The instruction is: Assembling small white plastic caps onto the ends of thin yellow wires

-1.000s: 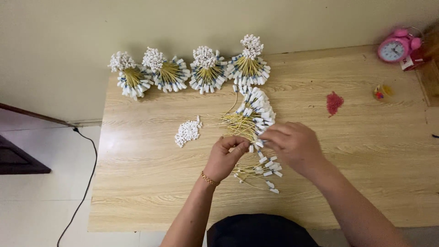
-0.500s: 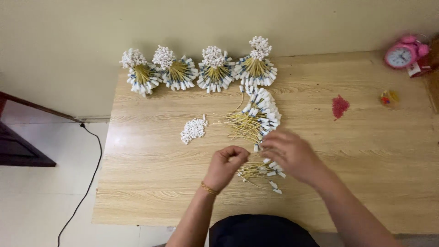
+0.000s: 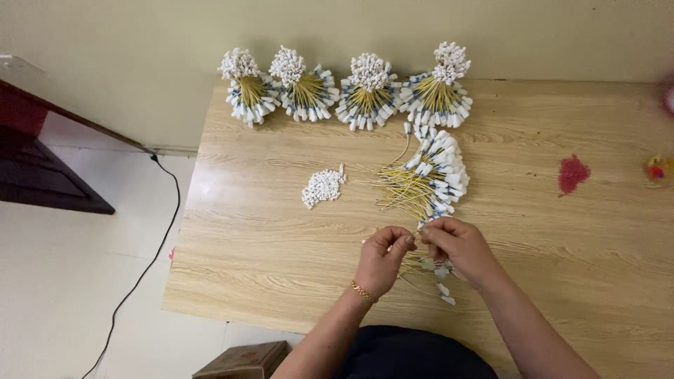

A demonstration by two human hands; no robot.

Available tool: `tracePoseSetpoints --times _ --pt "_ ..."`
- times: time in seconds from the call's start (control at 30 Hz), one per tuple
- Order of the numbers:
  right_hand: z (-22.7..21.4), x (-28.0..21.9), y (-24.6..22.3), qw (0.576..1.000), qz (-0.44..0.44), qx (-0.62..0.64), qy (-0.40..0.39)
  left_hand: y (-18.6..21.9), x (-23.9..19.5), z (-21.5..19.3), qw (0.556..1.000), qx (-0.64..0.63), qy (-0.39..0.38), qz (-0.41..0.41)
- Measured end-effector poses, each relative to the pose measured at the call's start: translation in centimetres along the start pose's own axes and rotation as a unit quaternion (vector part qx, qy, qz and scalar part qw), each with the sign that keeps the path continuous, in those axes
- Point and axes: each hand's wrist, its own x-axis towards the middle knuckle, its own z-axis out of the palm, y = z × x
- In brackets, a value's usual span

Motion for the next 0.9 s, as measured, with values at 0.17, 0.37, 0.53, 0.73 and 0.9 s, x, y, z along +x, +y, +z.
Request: tracePoseSetpoints --times 0.17,0.37,0.53,0.73,0.9 --pt "-0.8 0.2 -1.4 0.997 -0.020 0.005 0.080 1.8 2.2 -3.5 0.989 0.143 0.001 -0.024" --pt "-1.8 1.2 1.5 0.997 0.014 -0.068 0.025 -5.7 8.3 -12.4 0.866 0.453 0.210 -0.027" --pt "-0.8 0.5 1.1 0.998 0.016 -0.063 0.003 -6.1 9.8 -13.2 0.829 0.516 0.203 -0.072" --pt "-1.1 0.9 1.1 0.997 0.010 -0.080 0.001 -5.3 10.1 -12.8 0.803 0.563 0.187 -0.050" --pt "-0.9 0.3 0.8 0.998 0.002 -0.065 -0.004 -6.5 10.3 -12.5 0.796 0.579 0.176 -0.024"
